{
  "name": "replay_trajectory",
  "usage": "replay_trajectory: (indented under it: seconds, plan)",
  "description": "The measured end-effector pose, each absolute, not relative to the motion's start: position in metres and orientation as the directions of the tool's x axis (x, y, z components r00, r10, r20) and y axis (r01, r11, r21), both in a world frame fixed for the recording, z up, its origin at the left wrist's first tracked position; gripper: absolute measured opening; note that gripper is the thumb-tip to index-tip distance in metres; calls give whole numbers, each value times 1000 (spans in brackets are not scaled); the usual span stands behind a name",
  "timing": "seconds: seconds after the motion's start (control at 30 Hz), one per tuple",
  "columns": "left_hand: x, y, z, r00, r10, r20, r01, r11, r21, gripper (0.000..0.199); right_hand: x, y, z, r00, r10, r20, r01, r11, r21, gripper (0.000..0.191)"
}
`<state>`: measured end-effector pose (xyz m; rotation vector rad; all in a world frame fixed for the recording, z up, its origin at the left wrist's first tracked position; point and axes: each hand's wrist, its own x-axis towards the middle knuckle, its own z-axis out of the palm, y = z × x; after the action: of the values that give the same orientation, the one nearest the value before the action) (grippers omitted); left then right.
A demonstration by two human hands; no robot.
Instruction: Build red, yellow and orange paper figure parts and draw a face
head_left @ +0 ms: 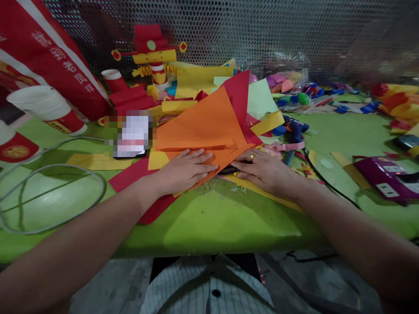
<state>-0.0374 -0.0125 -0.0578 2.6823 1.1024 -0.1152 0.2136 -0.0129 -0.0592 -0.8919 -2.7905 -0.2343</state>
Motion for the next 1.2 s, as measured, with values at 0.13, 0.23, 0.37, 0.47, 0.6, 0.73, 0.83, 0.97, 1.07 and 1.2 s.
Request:
replay_trajectory:
  seconds: [0.13, 0.23, 0.37, 0.47, 0.6, 0.73, 0.83, 0.97, 1.07, 1.2]
  plan:
    - [-37, -13, -56, 705, 689, -170, 709, -677, 197, 44, 216, -14, -60, -803, 549, 231, 580, 810, 91, 31]
    - [-37, -12, -56, 701, 691, -174, 712, -671, 207, 44, 217, -15, -60, -800, 557, 223, 585, 806, 88, 32]
    - [-36, -12, -56, 705, 690, -162, 708, -675, 208, 45, 214, -17, -57, -790, 575, 211, 601, 794, 88, 31]
    - [-36, -12, -57, 704, 691, -163, 709, -673, 213, 45, 213, -17, -55, -796, 574, 191, 597, 796, 96, 30]
    - [-37, -12, -57, 700, 692, -175, 713, -668, 213, 44, 217, -17, -56, -815, 542, 207, 568, 818, 93, 32]
    - [-37, -11, -58, 703, 689, -175, 710, -671, 214, 43, 218, -18, -58, -807, 546, 227, 575, 814, 85, 32]
    - [-36, -11, -58, 703, 691, -165, 710, -672, 211, 44, 214, -19, -59, -799, 558, 224, 587, 804, 90, 30]
    - [-35, -12, -55, 697, 693, -185, 717, -664, 214, 44, 213, -21, -58, -814, 536, 222, 566, 819, 97, 30]
    - [-34, -12, -53, 687, 695, -210, 726, -656, 205, 44, 213, -22, -57, -826, 516, 229, 547, 832, 98, 30]
    - [-35, -12, -55, 698, 690, -191, 716, -671, 192, 44, 209, -23, -57, -829, 498, 253, 540, 831, 132, 29]
